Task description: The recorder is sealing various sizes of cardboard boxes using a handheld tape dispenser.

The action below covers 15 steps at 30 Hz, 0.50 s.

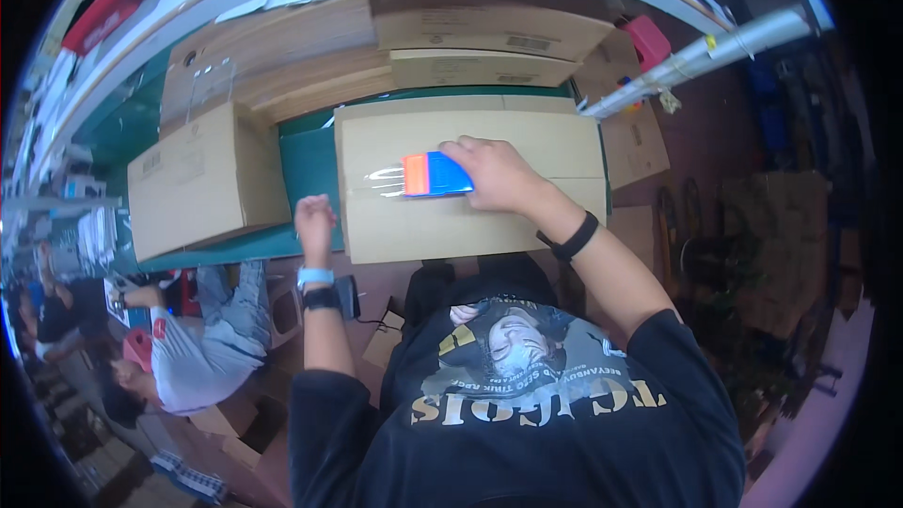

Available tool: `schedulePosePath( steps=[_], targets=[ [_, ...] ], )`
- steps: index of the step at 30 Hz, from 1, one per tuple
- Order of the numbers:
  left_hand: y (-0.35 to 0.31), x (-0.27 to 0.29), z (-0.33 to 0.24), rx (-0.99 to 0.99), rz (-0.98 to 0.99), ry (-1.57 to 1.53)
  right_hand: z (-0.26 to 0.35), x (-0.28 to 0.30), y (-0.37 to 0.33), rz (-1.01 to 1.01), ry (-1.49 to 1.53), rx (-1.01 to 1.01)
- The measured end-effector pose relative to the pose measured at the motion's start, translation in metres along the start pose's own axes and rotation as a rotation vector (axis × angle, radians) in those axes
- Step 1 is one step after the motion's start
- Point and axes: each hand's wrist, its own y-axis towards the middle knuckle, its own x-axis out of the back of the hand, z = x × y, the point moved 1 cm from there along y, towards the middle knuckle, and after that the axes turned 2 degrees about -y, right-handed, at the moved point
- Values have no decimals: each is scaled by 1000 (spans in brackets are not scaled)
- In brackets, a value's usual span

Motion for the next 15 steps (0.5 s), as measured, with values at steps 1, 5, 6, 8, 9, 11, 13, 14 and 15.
schedulePosePath(
  steps=[1,5,6,8,9,11,13,14,15],
  targets=[
    [-9,-16,-45,22,102,-312,-9,-1,-8,-18,1,-60],
    [-61,-76,-172,-235,496,302,-31,-17,-11,-157,58,39],
    [-67,-78,-176,-395,532,523,-22,-16,-8,-101,15,48],
    [-64,-75,-177,-484,567,790,-16,-11,-7,-82,60,151],
    [-67,-81,-187,-400,563,850,-16,-9,-8,-83,91,202],
    [-78,-110,-213,-188,583,892,-25,-3,-17,-63,77,176],
    [-79,-127,-219,37,548,947,-51,15,-31,-46,76,193],
    [-75,-117,-206,5,526,927,-66,27,-49,-39,98,197],
    [-70,-107,-195,-25,504,914,-85,39,-69,-33,127,202]
  ],
)
